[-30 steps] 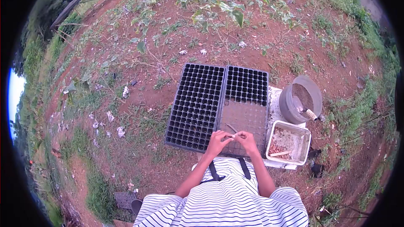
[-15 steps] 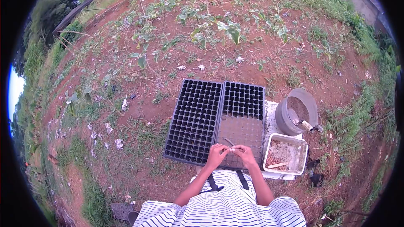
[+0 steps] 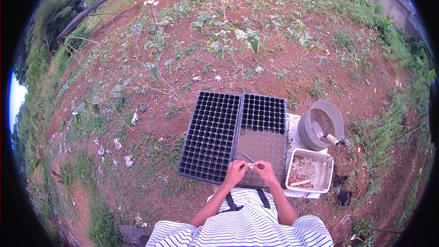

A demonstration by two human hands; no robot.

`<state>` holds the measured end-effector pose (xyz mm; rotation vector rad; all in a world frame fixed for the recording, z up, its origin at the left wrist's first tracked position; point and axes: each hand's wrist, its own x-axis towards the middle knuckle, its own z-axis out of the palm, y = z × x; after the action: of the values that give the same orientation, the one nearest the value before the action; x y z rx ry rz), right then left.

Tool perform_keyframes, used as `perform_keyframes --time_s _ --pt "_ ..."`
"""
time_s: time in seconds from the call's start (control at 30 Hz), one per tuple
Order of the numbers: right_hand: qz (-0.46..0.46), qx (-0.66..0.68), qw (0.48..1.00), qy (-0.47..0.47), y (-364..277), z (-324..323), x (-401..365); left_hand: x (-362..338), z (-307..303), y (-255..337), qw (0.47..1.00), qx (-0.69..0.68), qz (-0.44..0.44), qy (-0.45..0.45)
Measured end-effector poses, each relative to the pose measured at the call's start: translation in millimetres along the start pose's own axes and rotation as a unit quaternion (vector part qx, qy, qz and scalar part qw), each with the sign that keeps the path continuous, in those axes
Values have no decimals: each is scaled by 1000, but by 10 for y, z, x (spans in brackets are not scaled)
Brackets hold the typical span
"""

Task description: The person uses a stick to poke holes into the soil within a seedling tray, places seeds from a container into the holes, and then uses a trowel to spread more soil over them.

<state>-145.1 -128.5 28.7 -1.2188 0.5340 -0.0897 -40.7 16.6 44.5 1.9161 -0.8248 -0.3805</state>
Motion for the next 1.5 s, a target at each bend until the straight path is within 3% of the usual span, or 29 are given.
perform_keyframes --time_s 0.2,0.33,0.4,0.5,0.6,0.7,0.87,0.97,1.0,1.1,1.17,1.2,1.27,1.3,1.37,1.4,1.47,1.5 --pt "-9 -28 998 56 -31 -33 -8 -13 13 54 992 -110 -24 61" --pt "-22 -29 997 67 1 -53 -5 -11 -59 -18 1000 -20 -10 -2" --pt "-19 -40 997 68 37 -67 -3 -6 -45 -36 999 -5 -50 -9" --pt "-10 -20 998 66 15 -48 -18 4 -23 148 996 -72 -34 39" --pt "1 -9 999 48 41 -71 -16 -2 -35 101 999 -40 0 -6" --pt "16 -27 999 28 16 -85 -25 -11 -14 35 998 -56 12 5" --pt "15 -128 991 33 -290 -195 -78 -6 -7 12 999 -52 -3 -4" --pt "-108 -266 926 247 -832 -538 -21 -11 -18 -15 998 -47 -33 7" --pt "-222 -319 855 343 -981 -730 25 -16 -70 20 998 -41 -40 5" --pt "-286 -448 693 487 -1632 -1279 19 -47 -98 -91 998 -28 -61 -1" --pt "-229 -517 636 525 -1901 -1541 29 -64 -46 -206 997 -61 -21 40" --pt "-223 -518 632 533 -1920 -1719 74 -72 -53 -268 998 -50 -36 29" --pt "-46 -603 642 470 -1802 -2069 233 -75 -79 -285 999 -32 -36 23" --pt "-43 -602 641 474 -1792 -2125 255 -74 -92 -291 999 -13 -40 27" --pt "77 -649 641 402 -1748 -2227 282 -63 -96 -341 999 -3 -41 29" --pt "77 -648 640 405 -1712 -2264 295 -60 -104 -364 999 -4 -28 44" --pt "120 -719 569 380 -1650 -2352 308 -66 -138 -391 998 -2 -17 66" --pt "120 -719 569 382 -1635 -2414 304 -65 -152 -405 998 -3 -15 65"
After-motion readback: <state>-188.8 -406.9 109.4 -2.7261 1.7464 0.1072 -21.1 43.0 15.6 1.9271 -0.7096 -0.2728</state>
